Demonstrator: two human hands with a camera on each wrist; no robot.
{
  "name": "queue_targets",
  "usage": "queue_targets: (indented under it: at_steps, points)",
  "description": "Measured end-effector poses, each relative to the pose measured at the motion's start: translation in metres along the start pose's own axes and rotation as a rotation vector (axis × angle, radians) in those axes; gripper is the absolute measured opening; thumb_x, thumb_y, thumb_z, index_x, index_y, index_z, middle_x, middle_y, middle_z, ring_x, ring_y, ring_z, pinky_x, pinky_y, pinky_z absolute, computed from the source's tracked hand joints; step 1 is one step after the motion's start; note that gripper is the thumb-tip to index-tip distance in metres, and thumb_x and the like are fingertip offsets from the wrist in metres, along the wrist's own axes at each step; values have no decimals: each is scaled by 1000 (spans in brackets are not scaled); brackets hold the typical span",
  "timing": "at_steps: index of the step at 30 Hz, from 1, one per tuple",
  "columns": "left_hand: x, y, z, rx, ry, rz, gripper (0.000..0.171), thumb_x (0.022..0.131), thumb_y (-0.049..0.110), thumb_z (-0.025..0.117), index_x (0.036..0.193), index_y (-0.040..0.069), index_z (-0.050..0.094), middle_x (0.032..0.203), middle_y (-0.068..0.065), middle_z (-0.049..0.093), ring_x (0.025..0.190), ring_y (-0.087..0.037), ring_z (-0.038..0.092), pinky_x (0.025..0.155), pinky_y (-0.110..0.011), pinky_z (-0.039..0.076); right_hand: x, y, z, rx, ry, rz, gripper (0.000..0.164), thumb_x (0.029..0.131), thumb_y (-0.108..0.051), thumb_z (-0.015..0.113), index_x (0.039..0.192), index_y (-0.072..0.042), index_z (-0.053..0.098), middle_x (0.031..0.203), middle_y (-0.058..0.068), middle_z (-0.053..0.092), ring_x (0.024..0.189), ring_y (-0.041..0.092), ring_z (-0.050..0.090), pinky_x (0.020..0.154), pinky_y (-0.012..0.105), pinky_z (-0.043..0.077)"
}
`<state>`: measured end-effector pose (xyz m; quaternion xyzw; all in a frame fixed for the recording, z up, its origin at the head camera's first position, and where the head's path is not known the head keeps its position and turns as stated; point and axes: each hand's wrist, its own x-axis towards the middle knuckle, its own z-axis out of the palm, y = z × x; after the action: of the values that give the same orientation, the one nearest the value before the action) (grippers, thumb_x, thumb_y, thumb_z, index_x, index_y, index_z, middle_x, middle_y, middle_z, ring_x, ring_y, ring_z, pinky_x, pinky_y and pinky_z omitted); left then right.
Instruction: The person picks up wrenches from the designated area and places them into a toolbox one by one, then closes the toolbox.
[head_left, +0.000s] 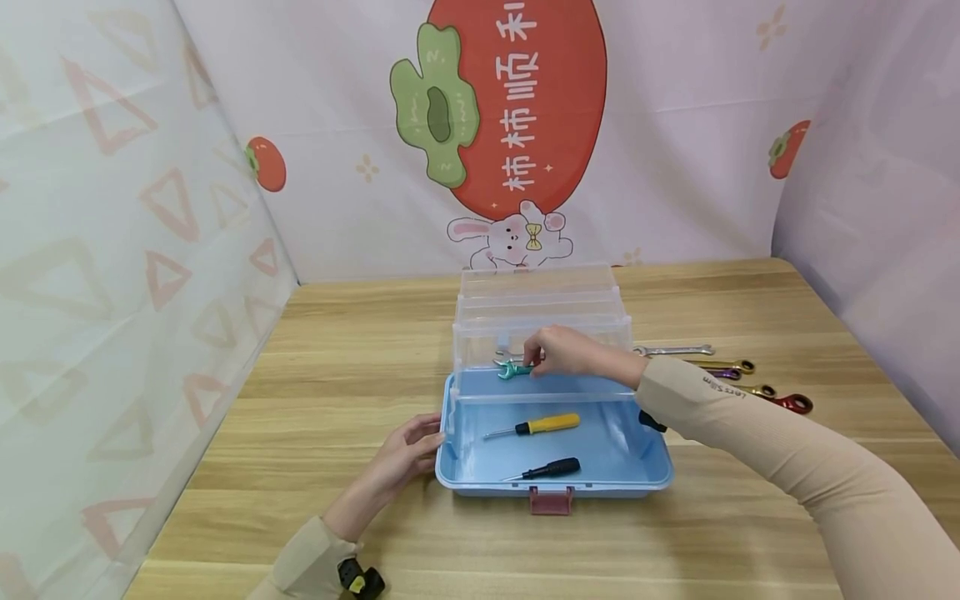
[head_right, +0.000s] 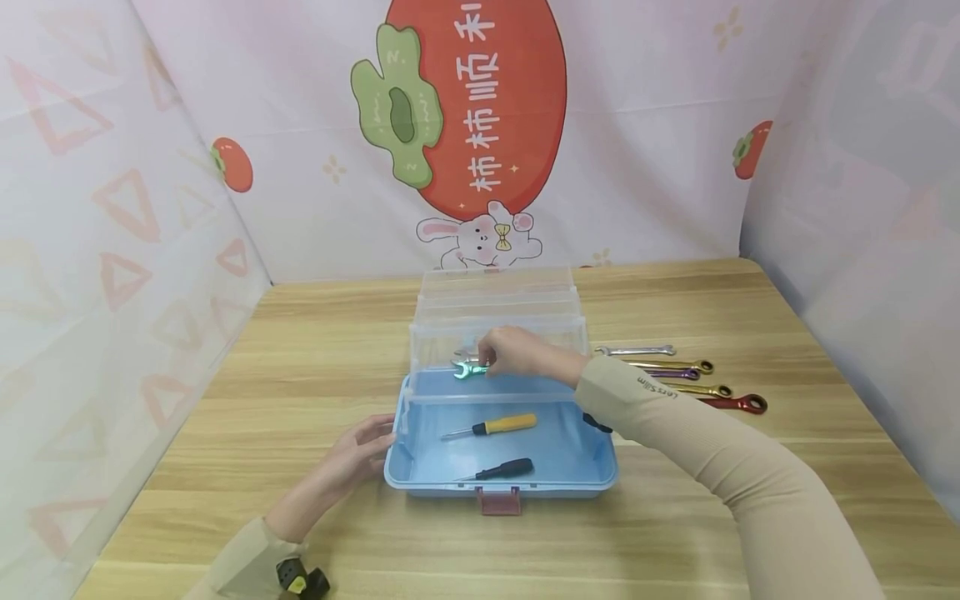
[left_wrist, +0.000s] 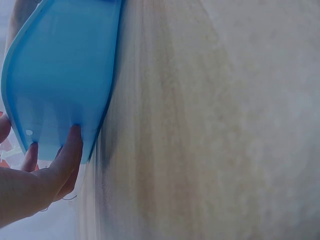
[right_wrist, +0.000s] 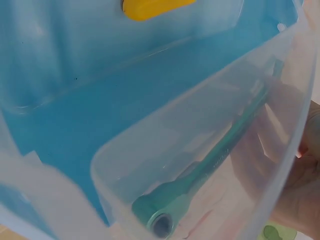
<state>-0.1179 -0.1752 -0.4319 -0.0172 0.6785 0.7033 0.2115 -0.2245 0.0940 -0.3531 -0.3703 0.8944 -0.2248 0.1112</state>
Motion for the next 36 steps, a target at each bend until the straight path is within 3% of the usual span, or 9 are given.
queue_targets:
  at_steps: [9,36]
  points:
    - [-1,3,0,8,10,-6,53,87,16,56,128,-7,33,127,-24,39,98,-17,53,82,-35,46,-4,-4,2,-117,18,27,8,75,-11,69,83,-8,69,75,-2,61,68,10,52,63,23,44]
    - [-2,5,2,5,19,-16,50,88,15,53,129,-7,33,127,-24,39,98,-17,53,84,-36,46,-10,-8,1,-77,48,46,13,76,-6,67,89,-5,67,78,3,62,69,13,54,60,20,46]
